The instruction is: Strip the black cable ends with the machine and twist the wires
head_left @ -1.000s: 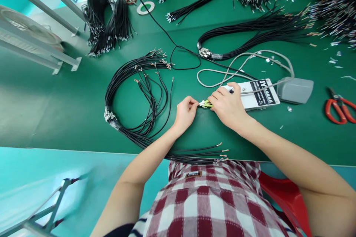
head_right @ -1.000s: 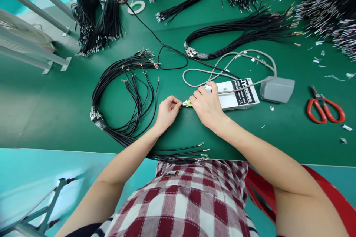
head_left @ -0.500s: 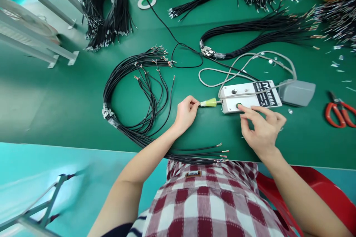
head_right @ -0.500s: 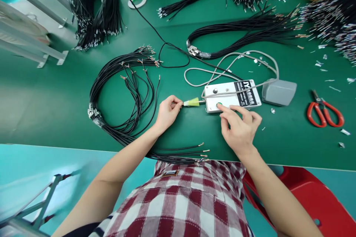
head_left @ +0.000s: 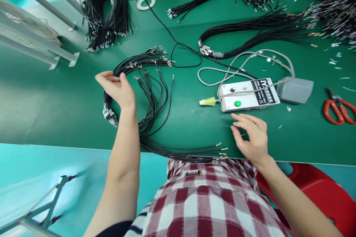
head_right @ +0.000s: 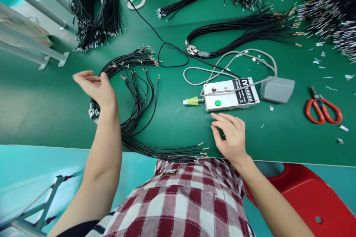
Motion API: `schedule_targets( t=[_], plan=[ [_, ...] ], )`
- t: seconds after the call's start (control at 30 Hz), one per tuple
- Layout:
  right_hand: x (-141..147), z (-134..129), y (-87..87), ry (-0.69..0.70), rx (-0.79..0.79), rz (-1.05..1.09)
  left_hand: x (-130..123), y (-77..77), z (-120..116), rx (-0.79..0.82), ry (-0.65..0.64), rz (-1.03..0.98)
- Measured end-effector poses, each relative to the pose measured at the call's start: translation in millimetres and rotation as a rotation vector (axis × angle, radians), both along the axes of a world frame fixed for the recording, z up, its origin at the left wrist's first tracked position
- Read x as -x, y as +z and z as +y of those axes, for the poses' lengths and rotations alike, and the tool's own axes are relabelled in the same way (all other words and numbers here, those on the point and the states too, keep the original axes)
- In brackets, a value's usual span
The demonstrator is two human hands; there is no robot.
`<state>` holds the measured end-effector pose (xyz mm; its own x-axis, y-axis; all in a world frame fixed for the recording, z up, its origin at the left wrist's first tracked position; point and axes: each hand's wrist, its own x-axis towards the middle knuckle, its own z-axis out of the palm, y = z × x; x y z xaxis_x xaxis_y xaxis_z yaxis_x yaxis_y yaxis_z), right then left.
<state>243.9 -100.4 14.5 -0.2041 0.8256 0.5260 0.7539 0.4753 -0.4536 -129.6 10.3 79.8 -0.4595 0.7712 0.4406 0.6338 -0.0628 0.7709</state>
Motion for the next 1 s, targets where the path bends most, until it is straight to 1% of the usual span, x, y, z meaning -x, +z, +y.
schedule_targets(
  t=[0.03,0.07,0.1,0.13,0.17,0.2,0.23,0.27,0.3,0.33,0.37,0.4,0.43,0.5,0.57,0.6,0.67,0.7,0.77,0.83,0.93,1.0],
  plan=[
    [1,-1,-2.1,0.013,0.017,0.014,-9,3.6,-8,-0.061,0.058,0.073],
    [1,-2,-4.0,0.021,0.029,0.027,-25,3.5,-21,-0.092,0.058,0.149],
    [2,-1,-5.6,0.025,0.037,0.039,-46,0.1,-37,-0.044,-0.089,0.201],
    [2,-1,-6.8,0.028,0.043,0.051,-68,-6.0,-56,0.080,-0.383,0.249],
    [3,0,-7.5,0.030,0.048,0.061,-91,-13.8,-75,0.225,-0.720,0.290],
    [3,1,-7.8,0.032,0.054,0.069,-112,-22.1,-93,0.334,-0.972,0.322],
    [3,1,-7.7,0.036,0.063,0.075,-130,-30.0,-108,0.435,-1.090,0.368],
    [3,2,-7.3,0.042,0.073,0.081,-143,-37.0,-120,0.517,-1.135,0.416],
    [3,2,-6.7,0.047,0.084,0.090,-152,-42.4,-128,0.575,-1.141,0.443],
    [3,3,-6.0,0.051,0.099,0.103,-157,-46.2,-133,0.612,-1.118,0.452],
    [4,2,-5.1,0.054,0.118,0.124,-159,-48.1,-135,0.629,-1.094,0.429],
    [5,2,-4.1,0.058,0.144,0.154,-158,-48.4,-134,0.635,-1.074,0.364],
    [7,2,-3.0,0.065,0.183,0.196,-156,-47.2,-133,0.636,-1.053,0.255],
    [11,2,-0.4,0.096,0.325,0.323,-151,-41.4,-129,0.655,-0.980,-0.062],
    [17,2,2.9,0.149,0.542,0.511,-147,-33.2,-125,0.695,-0.865,-0.394],
    [20,3,4.9,0.183,0.654,0.610,-146,-29.0,-123,0.710,-0.806,-0.519],
    [27,5,9.6,0.252,0.814,0.764,-144,-22.1,-120,0.718,-0.726,-0.675],
    [30,6,12.1,0.281,0.852,0.808,-143,-19.7,-119,0.711,-0.703,-0.721],
    [36,8,17.4,0.314,0.869,0.842,-142,-17.6,-118,0.698,-0.681,-0.789],
    [43,10,22.0,0.312,0.847,0.860,-142,-18.4,-116,0.689,-0.674,-0.834],
    [54,12,25.5,0.279,0.806,0.901,-142,-21.6,-116,0.675,-0.674,-0.870],
    [61,12,25.5,0.240,0.806,0.946,-143,-23.9,-118,0.666,-0.672,-0.872]
  ],
)
